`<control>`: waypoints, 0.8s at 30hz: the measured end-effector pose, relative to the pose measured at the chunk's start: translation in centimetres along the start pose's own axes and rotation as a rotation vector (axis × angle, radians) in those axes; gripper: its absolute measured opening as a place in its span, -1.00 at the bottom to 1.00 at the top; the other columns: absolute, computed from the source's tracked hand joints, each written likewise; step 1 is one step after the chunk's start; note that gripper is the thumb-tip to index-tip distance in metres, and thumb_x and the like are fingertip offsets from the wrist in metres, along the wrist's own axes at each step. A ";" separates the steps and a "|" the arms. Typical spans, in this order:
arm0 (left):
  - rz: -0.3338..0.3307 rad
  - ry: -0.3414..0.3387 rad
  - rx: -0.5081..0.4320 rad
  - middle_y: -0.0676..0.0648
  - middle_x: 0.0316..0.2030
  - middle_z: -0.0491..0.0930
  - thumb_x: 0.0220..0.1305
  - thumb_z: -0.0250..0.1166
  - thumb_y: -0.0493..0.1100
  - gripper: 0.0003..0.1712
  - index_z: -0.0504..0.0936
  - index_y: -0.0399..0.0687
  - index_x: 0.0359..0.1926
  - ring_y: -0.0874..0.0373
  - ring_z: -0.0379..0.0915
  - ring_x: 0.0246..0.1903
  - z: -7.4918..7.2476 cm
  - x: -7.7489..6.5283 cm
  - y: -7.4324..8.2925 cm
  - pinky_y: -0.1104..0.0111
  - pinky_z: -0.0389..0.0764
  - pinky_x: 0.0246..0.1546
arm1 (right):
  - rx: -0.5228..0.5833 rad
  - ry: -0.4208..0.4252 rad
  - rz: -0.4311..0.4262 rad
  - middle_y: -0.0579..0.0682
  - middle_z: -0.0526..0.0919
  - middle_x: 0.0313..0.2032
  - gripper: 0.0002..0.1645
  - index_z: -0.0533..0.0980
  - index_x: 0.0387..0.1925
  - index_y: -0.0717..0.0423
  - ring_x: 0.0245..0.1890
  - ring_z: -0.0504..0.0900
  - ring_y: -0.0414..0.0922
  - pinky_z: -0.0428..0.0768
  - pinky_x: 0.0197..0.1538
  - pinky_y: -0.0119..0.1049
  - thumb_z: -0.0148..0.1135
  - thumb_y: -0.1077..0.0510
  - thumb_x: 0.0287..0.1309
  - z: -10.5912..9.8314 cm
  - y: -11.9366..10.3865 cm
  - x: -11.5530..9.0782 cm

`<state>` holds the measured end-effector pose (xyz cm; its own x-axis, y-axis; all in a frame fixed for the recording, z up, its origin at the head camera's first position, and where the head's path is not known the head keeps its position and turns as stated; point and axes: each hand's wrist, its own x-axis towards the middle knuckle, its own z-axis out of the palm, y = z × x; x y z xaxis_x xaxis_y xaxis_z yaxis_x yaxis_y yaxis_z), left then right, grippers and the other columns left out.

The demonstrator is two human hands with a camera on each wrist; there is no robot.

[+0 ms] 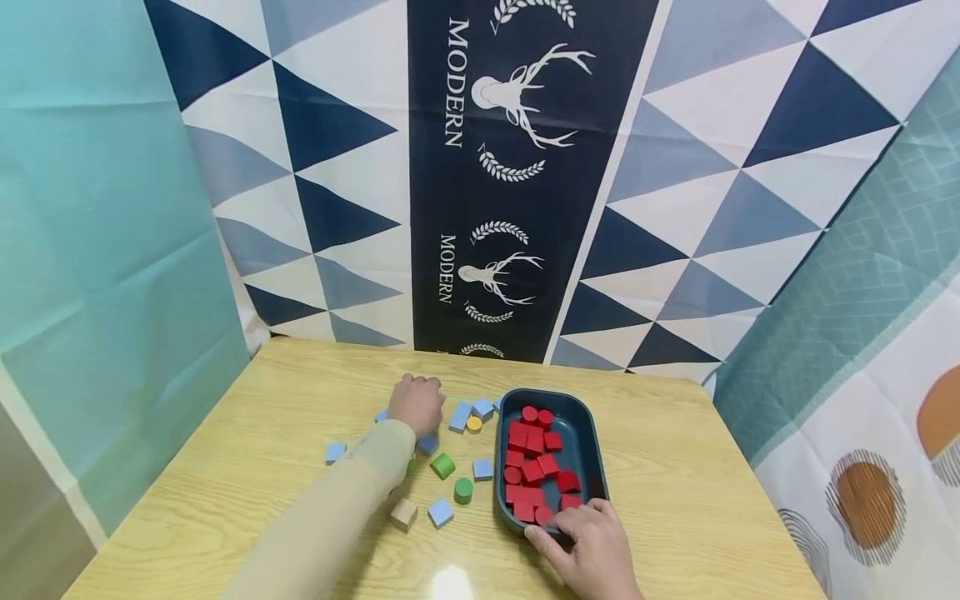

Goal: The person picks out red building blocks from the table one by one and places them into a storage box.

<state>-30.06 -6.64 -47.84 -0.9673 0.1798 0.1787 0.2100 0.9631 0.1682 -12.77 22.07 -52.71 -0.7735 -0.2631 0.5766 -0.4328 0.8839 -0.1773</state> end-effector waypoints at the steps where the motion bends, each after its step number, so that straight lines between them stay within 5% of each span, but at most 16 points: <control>1: -0.008 -0.027 0.044 -0.15 -0.01 0.82 0.60 0.23 0.00 -0.66 0.75 -0.08 0.14 -0.13 0.66 0.00 0.1 0.3 -0.5 0.01 0.69 0.13 | -0.002 0.003 -0.002 -0.48 0.65 -0.57 -0.64 0.70 -0.60 -0.31 -0.46 0.55 -0.49 0.55 -0.07 -0.15 0.60 -0.34 0.06 0.0 0.1 -0.1; 9: -0.049 -0.126 0.092 -0.05 -0.19 0.83 0.47 0.37 0.09 -0.73 0.83 0.03 -0.11 -0.08 0.66 -0.06 1.8 1.6 -1.4 -0.01 0.62 0.19 | -0.015 0.039 -0.045 -0.47 0.66 -0.57 -0.66 0.70 -0.60 -0.33 -0.46 0.55 -0.50 0.54 -0.10 -0.17 0.61 -0.33 0.05 0.4 0.2 -0.1; 15: -0.064 -0.105 0.134 -0.06 -0.33 0.82 0.40 0.43 -0.12 -0.88 0.79 -0.01 -0.31 -0.01 0.70 -0.24 2.0 1.4 -1.5 0.07 0.65 0.09 | 0.001 0.017 -0.021 -0.47 0.66 -0.56 -0.64 0.70 -0.60 -0.30 -0.45 0.55 -0.50 0.56 -0.07 -0.15 0.60 -0.34 0.06 0.3 0.1 -0.1; 24: -0.039 -0.046 0.027 -0.10 -0.22 0.83 0.45 0.30 -0.35 -0.84 0.79 -0.09 -0.16 -0.03 0.77 -0.19 1.7 1.6 -0.7 0.03 0.69 0.08 | 0.008 0.044 -0.036 -0.49 0.65 -0.57 -0.66 0.70 -0.60 -0.33 -0.46 0.54 -0.51 0.54 -0.10 -0.18 0.60 -0.33 0.06 0.2 0.5 0.1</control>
<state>-32.01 -6.65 -49.36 -0.9804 0.1500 0.1274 0.1684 0.9745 0.1482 -13.21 22.43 -52.92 -0.7362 -0.2776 0.6172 -0.4642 0.8707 -0.1621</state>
